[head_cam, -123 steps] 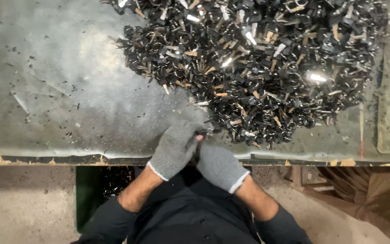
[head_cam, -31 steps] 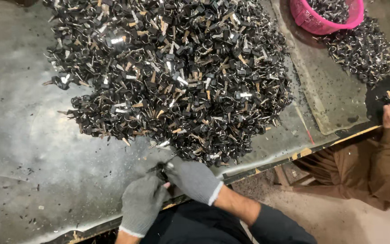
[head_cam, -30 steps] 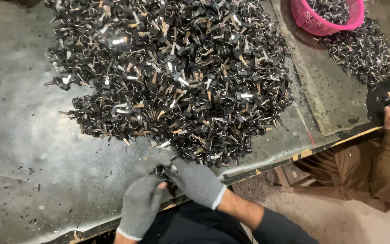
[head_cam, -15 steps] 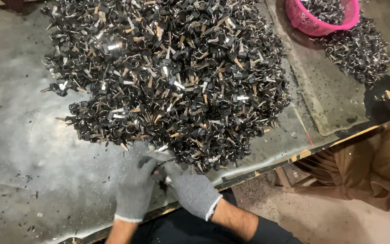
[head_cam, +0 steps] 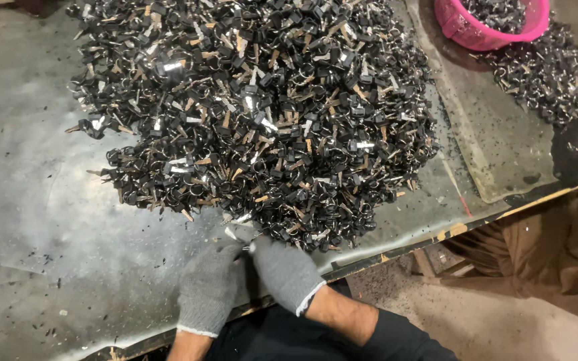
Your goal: The person, wearing gray gloves, picks small black metal clips one at a time from a large pile on a work table, briefly handles each piece, and drops it into a green bin below the table edge. The sorting continues steadily across the whole episode.
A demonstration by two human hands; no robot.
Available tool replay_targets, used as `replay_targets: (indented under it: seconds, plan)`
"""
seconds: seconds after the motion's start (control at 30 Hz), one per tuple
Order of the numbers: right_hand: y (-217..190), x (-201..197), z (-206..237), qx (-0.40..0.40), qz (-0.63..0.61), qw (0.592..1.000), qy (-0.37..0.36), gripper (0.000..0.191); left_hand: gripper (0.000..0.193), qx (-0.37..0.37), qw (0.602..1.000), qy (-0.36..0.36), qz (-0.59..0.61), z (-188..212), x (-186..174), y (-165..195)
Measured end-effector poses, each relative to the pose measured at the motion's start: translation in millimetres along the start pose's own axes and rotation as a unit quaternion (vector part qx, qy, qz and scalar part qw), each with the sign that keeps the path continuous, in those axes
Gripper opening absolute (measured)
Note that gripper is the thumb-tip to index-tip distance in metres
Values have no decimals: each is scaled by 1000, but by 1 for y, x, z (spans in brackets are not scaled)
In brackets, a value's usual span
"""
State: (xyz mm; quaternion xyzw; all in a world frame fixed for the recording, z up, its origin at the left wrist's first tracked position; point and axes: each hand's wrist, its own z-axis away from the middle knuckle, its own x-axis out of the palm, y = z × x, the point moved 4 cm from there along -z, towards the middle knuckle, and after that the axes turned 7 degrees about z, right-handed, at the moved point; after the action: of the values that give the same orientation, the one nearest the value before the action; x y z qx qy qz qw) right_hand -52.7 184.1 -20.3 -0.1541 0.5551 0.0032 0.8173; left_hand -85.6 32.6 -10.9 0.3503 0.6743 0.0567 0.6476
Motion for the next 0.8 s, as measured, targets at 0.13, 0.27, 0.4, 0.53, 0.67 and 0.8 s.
replay_targets:
  seconds: [0.13, 0.27, 0.4, 0.53, 0.67, 0.8]
  plan:
    - [-2, -13, 7, -27, -11, 997, 68, 36, 26, -64, 993, -27, 91, 6, -1, -15]
    - [-10, -10, 3, 24, -79, 997, 0, 25, 21, -25, 997, 16, 76, 15, 6, -16]
    - [-16, -24, 0, 1, 11, 998, 56, 25, 14, 25, 998, 48, 16, 16, 21, -11]
    - [-12, -32, -5, -5, -55, 998, -12, 24, 14, 17, 998, 52, 39, 15, 22, -17]
    - [-13, -45, -4, 5, -54, 997, 58, 17, 17, 10, 998, 51, 20, 14, 21, -20]
    - [-13, -35, -2, 5, -33, 999, -17, 27, 18, -3, 1000, 25, 18, 13, 24, -20]
